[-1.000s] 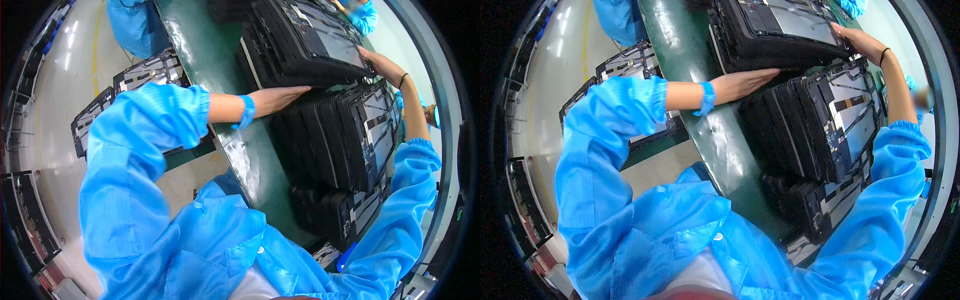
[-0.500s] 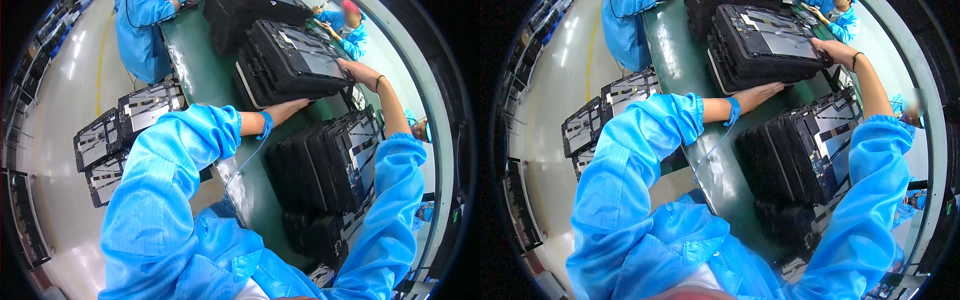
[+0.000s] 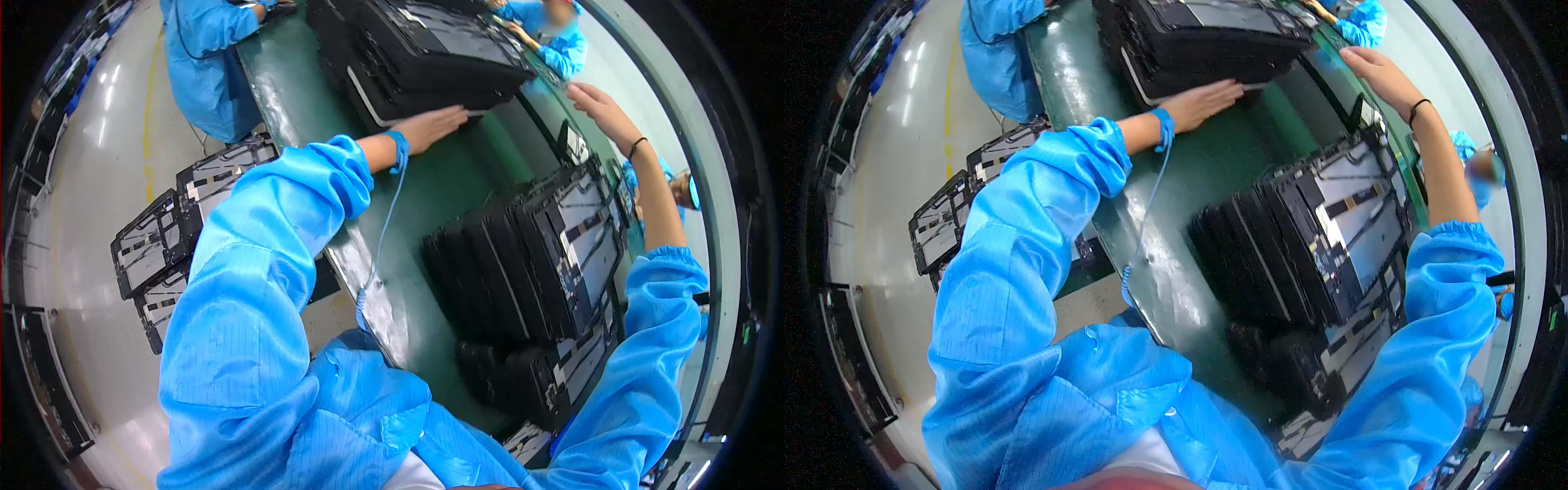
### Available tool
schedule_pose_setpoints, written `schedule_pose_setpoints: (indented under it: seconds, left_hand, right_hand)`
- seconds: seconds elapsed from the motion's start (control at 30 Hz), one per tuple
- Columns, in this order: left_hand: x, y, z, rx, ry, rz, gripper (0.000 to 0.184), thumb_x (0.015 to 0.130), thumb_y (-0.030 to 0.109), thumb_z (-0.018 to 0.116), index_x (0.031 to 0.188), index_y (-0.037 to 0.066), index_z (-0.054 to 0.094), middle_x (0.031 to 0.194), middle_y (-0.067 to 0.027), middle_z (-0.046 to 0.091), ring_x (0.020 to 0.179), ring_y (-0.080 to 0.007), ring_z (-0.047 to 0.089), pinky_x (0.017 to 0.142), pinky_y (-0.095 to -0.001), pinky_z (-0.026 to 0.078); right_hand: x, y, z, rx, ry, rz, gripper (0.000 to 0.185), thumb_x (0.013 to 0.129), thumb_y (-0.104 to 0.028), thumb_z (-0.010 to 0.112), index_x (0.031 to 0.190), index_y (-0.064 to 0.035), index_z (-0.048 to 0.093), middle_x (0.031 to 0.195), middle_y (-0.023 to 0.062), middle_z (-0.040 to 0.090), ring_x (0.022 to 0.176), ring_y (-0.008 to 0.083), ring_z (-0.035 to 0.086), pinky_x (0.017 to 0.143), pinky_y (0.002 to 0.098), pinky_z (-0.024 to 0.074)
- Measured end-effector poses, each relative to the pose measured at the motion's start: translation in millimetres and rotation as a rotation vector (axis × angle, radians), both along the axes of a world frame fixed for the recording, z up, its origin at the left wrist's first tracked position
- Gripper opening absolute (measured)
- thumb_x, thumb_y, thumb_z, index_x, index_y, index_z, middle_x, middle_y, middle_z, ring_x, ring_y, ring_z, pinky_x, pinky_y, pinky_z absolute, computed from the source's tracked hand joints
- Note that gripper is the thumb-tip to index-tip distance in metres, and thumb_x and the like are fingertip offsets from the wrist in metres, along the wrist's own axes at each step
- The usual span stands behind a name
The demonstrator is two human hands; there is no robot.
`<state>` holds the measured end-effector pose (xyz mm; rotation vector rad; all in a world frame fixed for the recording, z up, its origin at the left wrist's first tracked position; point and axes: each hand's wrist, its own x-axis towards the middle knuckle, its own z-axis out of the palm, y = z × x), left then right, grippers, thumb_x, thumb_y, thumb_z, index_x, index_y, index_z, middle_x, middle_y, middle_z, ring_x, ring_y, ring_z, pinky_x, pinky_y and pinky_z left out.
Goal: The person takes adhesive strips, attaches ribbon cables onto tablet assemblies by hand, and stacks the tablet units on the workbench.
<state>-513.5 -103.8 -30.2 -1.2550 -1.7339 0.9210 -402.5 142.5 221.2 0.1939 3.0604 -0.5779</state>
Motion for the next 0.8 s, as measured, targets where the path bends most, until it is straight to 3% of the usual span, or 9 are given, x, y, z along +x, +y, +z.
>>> schedule_pose_setpoints:
  seconds: [0.17,0.2,0.27,0.33,0.4,0.43,0.57,0.63,0.8]
  left_hand:
    - [20,-15,19,0.446,-0.432,-0.53,0.057,0.084,0.015,0.053,0.139,0.007,0.041,0.148,-0.0112,0.035,0.137,-0.0273,0.033,0.115,-0.0405,0.026]
    - [39,-31,30,0.552,-0.516,-0.71,0.055,0.078,0.008,0.056,0.132,0.008,0.046,0.14,-0.0109,0.044,0.133,-0.0265,0.039,0.113,-0.0409,0.029]
    - [78,-64,34,0.651,-0.498,-0.987,0.032,0.076,0.016,0.06,0.108,0.014,0.061,0.113,-0.0064,0.059,0.108,-0.0219,0.056,0.094,-0.0342,0.044]
    - [141,-92,33,0.136,-0.705,-0.985,0.021,0.076,0.022,0.061,0.098,0.02,0.062,0.105,-0.0038,0.059,0.087,-0.015,0.058,0.08,-0.0261,0.049]
    - [183,-88,11,0.259,-0.376,-1.54,0.02,0.089,0.02,0.051,0.107,0.016,0.058,0.116,-0.0036,0.058,0.115,-0.0167,0.053,0.101,-0.0311,0.041]
    - [205,-88,8,0.105,-0.362,-1.504,0.024,0.089,0.017,0.048,0.11,0.01,0.056,0.122,-0.006,0.057,0.127,-0.0185,0.045,0.111,-0.0329,0.031]
    - [224,-47,7,0.024,-0.375,-1.159,0.034,0.087,0.018,0.046,0.118,0.006,0.054,0.13,-0.0069,0.054,0.13,-0.0165,0.042,0.116,-0.0323,0.023]
    - [217,-38,3,-0.024,0.013,-1.072,0.044,0.093,0.022,0.039,0.134,0.007,0.045,0.143,-0.0019,0.042,0.138,-0.0127,0.028,0.12,-0.0315,0.012]
    - [221,-46,6,-0.106,0.191,-0.945,0.046,0.092,0.021,0.038,0.136,0.008,0.044,0.143,-0.0023,0.04,0.137,-0.0143,0.03,0.118,-0.0349,0.014]
  right_hand:
    - [58,57,1,-0.072,0.034,-0.065,0.059,0.096,-0.054,0.043,0.138,-0.0123,0.046,0.133,0.0089,0.053,0.12,0.0212,0.051,0.103,0.0331,0.0363]
    - [75,63,-1,-0.088,0.038,-0.118,0.06,0.096,-0.054,0.042,0.139,-0.0124,0.045,0.134,0.0099,0.052,0.121,0.0222,0.05,0.104,0.0343,0.0353]
    - [113,65,-4,-0.116,0.013,-0.196,0.064,0.094,-0.058,0.041,0.14,-0.0135,0.044,0.137,0.0121,0.05,0.125,0.0241,0.048,0.107,0.037,0.0328]
    - [138,74,-7,-0.198,-0.097,-0.276,0.069,0.093,-0.062,0.039,0.143,-0.0142,0.04,0.14,0.0134,0.046,0.128,0.0238,0.045,0.108,0.0368,0.0313]
    - [161,89,-14,-0.222,-0.264,-0.349,0.08,0.09,-0.07,0.034,0.147,-0.0146,0.033,0.145,0.0143,0.04,0.128,0.0221,0.043,0.108,0.0363,0.0297]
    - [168,95,-22,-0.227,-0.28,-0.361,0.08,0.09,-0.07,0.034,0.147,-0.0146,0.033,0.145,0.0143,0.04,0.128,0.0221,0.043,0.108,0.0363,0.0297]
    - [176,95,-37,-0.429,-0.162,-0.398,0.075,0.091,-0.065,0.042,0.146,-0.014,0.036,0.141,0.0053,0.044,0.124,0.0148,0.045,0.106,0.0349,0.0321]
    - [171,98,-41,-0.511,-0.299,-0.368,0.068,0.093,-0.058,0.046,0.146,-0.0163,0.037,0.141,-0.0005,0.045,0.124,0.013,0.045,0.106,0.0331,0.0331]
    - [168,86,-52,-0.465,-0.123,-0.323,0.071,0.09,-0.061,0.049,0.145,-0.0173,0.039,0.138,-0.001,0.048,0.121,0.0112,0.047,0.105,0.03,0.0343]
